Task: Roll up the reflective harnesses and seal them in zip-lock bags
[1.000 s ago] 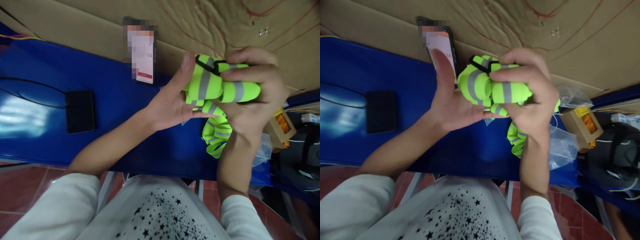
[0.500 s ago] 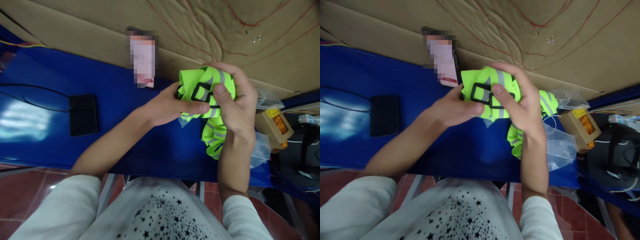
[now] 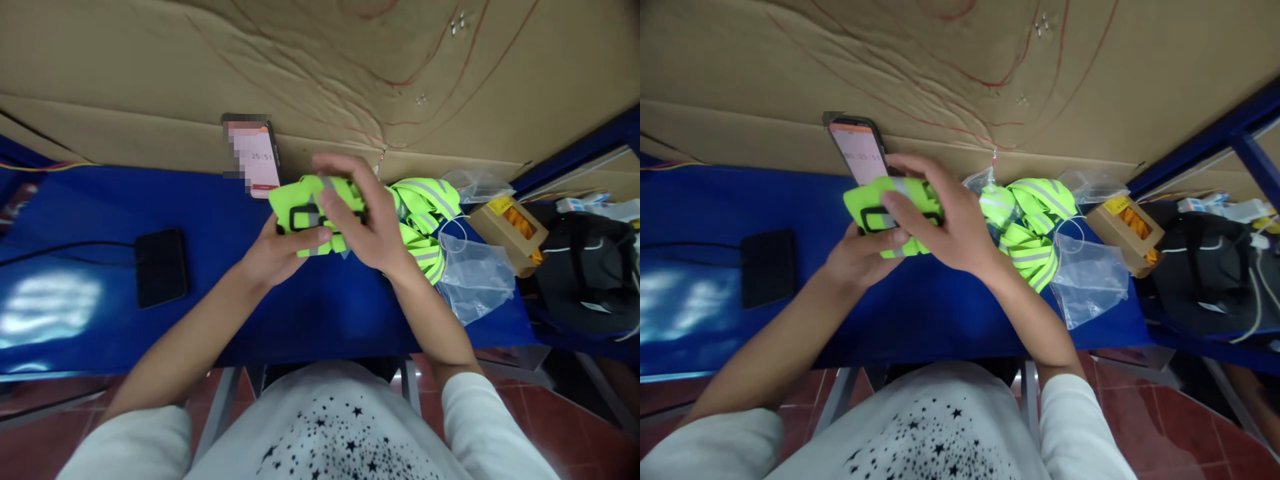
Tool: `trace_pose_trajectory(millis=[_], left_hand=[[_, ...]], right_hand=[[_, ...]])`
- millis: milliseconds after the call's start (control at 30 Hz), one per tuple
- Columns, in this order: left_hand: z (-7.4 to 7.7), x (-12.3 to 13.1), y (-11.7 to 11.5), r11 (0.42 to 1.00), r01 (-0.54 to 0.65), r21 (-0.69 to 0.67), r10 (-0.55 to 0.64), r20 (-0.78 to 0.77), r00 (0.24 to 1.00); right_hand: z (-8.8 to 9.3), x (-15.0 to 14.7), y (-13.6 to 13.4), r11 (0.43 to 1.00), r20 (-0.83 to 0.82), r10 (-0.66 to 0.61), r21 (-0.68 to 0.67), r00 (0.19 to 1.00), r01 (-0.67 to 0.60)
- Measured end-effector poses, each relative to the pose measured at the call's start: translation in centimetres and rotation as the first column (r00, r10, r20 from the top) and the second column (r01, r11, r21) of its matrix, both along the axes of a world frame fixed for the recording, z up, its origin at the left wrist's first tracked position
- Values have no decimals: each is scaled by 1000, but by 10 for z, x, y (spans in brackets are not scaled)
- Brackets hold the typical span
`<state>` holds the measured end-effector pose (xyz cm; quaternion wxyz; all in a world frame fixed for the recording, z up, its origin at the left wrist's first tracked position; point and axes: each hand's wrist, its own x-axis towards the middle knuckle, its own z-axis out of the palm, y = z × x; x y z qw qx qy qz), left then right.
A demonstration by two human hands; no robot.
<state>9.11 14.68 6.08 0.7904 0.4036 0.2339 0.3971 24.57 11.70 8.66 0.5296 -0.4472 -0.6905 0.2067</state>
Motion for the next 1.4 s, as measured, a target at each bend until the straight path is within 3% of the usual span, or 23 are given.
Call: trace_pose_trajectory(millis=[133,300,500,633,733,867,1033,1100,1167,1200,1267,1400], left_hand=[[-28,-17,3,999,3,-42,-2,23,1000],[-46,-35,10,997,-14,-74,10,-54,998],[-57,-51,13,990,108,-95,-111,-21,994],[-65,-48,9,985,67,-162,-71,-19,997],[-70,-46,8,978,18,-206,-28,-44,999],[-74,-46,7,973,-46,-227,33,-59,998],[-77,-45,2,978,-28,-209,21,-37,999],[-76,-44,-1,982,21,-189,-28,-35,999],[-76,-44,-3,980,84,-181,-90,-29,996],[-76,-43,-4,977,103,-186,-110,-26,994],[-76,-43,-6,972,114,-206,-122,-30,992],[-79,-40,-7,967,133,-219,-145,-42,989]], right_hand=[[-17,-11,8,994,-40,18,-111,999,-22],[-33,-17,14,970,-18,34,-242,999,-38],[-40,-20,18,974,22,94,-210,995,-88],[-59,-33,18,985,35,32,-173,999,-25],[-71,-42,17,985,2,53,-167,999,-52],[-71,-46,18,975,-26,93,-201,995,-96],[-56,-32,22,947,8,164,-280,986,-155],[-51,-10,16,967,60,70,-248,996,-53],[-48,24,-1,969,203,-160,-156,966,194],[-49,44,-14,931,309,-307,-99,900,352],[-55,86,-47,768,472,-567,6,675,641],[-85,150,-112,556,536,-674,-84,508,827]])
